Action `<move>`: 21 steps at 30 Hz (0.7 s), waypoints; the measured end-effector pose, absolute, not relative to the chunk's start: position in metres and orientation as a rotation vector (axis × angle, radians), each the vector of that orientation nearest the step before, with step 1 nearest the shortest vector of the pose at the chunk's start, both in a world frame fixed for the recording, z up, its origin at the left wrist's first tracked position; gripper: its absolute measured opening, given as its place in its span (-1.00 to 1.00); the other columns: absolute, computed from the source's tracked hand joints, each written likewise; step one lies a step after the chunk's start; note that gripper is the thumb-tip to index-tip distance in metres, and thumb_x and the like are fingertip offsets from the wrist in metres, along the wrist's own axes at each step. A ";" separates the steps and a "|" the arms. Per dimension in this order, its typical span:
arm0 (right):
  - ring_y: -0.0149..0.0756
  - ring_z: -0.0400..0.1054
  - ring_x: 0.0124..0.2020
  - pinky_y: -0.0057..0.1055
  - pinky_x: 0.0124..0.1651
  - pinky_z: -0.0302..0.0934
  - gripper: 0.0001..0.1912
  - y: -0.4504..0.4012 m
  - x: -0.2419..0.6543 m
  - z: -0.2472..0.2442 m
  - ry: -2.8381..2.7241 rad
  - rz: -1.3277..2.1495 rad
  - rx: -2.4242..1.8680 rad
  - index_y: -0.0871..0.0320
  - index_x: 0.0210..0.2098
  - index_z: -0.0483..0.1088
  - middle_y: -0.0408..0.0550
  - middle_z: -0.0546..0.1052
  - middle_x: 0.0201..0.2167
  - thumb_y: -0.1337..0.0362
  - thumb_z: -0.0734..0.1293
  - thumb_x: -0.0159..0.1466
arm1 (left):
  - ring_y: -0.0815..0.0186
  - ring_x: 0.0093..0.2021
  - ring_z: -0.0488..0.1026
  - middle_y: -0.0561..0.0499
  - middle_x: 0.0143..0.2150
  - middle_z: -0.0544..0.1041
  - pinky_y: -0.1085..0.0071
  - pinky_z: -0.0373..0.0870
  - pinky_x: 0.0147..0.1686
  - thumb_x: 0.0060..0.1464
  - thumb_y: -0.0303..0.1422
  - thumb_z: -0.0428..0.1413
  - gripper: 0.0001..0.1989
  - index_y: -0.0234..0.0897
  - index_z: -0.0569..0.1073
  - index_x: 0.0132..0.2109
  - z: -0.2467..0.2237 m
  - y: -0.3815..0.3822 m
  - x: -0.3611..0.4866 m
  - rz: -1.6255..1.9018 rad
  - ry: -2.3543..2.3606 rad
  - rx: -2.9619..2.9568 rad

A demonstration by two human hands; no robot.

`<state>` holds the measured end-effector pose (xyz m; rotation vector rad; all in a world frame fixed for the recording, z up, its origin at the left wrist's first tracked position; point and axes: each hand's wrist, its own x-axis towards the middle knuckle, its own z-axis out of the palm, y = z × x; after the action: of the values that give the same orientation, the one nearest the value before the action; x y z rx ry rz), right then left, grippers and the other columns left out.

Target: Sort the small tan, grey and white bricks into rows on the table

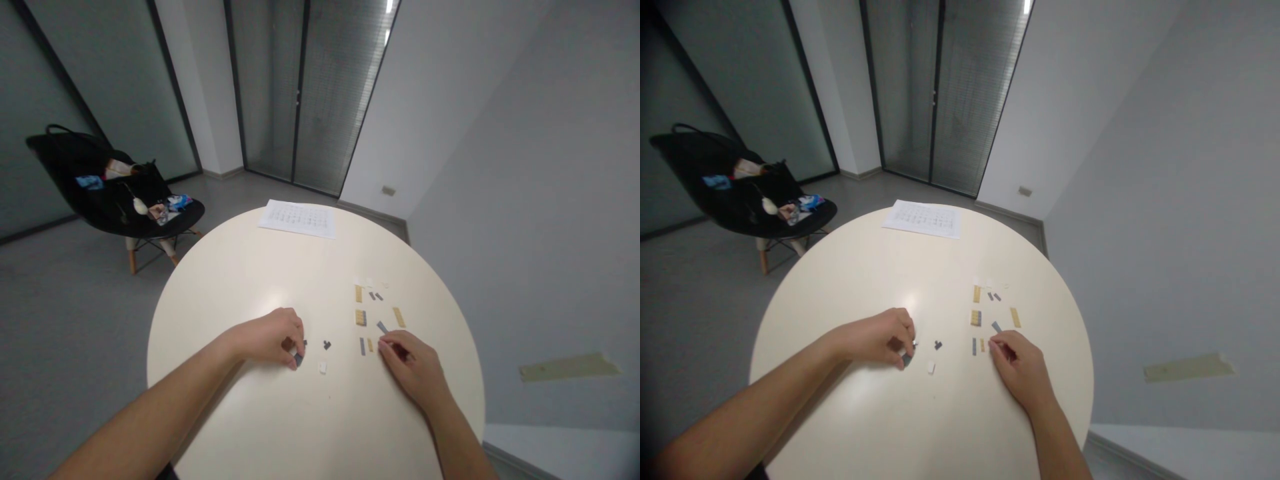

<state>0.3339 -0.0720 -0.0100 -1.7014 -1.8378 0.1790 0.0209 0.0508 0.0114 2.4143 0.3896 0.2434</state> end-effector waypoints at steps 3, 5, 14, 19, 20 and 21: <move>-0.33 0.38 -0.47 -0.39 -0.39 0.28 -0.80 -0.073 0.334 -0.010 -1.802 0.168 -1.727 0.12 -0.36 0.48 -0.07 0.55 -0.41 0.18 0.27 0.28 | 0.29 -0.27 0.44 -0.03 -0.37 0.58 0.41 0.28 -0.15 0.06 -0.30 0.25 -0.88 -0.25 0.62 -0.29 0.012 0.052 0.022 0.298 0.361 2.364; -0.33 0.39 -0.46 -0.39 -0.38 0.28 -0.79 -0.074 0.334 -0.009 -1.798 0.157 -1.724 0.12 -0.36 0.48 -0.07 0.55 -0.42 0.17 0.27 0.28 | 0.31 -0.27 0.46 -0.05 -0.32 0.60 0.43 0.30 -0.18 0.18 -0.31 0.13 -0.81 -0.28 0.60 -0.27 0.013 0.051 0.023 0.347 0.408 2.287; -0.39 0.38 -0.49 -0.46 -0.42 0.25 -0.87 -0.072 0.305 0.009 -1.924 0.107 -1.526 0.11 -0.31 0.49 -0.12 0.54 -0.46 0.27 0.30 0.29 | 0.34 -0.38 0.45 -0.01 -0.42 0.57 0.47 0.34 -0.30 0.16 -0.19 0.06 -0.67 -0.35 0.55 -0.38 -0.005 0.042 0.042 0.474 0.731 1.703; -0.43 0.37 -0.50 -0.50 -0.42 0.26 -0.84 -0.063 0.276 0.025 -2.120 0.036 -1.235 0.15 -0.13 0.45 -0.10 0.54 -0.44 0.33 0.33 0.28 | 0.36 -0.42 0.42 0.00 -0.46 0.54 0.48 0.32 -0.35 0.16 -0.16 0.05 -0.63 -0.37 0.54 -0.39 -0.006 0.035 0.050 0.459 0.733 1.734; -0.41 0.40 -0.45 -0.50 -0.39 0.28 -0.81 -0.061 0.270 0.027 -2.147 0.036 -1.182 0.15 -0.11 0.44 -0.08 0.56 -0.41 0.34 0.34 0.27 | 0.36 -0.42 0.42 0.00 -0.45 0.53 0.48 0.32 -0.35 0.16 -0.16 0.04 -0.63 -0.37 0.54 -0.39 -0.004 0.034 0.050 0.470 0.733 1.750; -0.39 0.42 -0.40 -0.49 -0.36 0.30 -0.80 -0.058 0.264 0.027 -2.166 0.041 -1.138 0.14 -0.09 0.44 -0.06 0.57 -0.38 0.35 0.34 0.27 | 0.37 -0.41 0.42 0.00 -0.45 0.53 0.49 0.31 -0.34 0.17 -0.17 0.03 -0.63 -0.37 0.54 -0.39 -0.002 0.034 0.051 0.485 0.734 1.767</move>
<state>0.2645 -0.0582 0.0268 -1.1382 -2.1656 0.0410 0.0512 0.0335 -0.0020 1.7674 0.7345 0.4848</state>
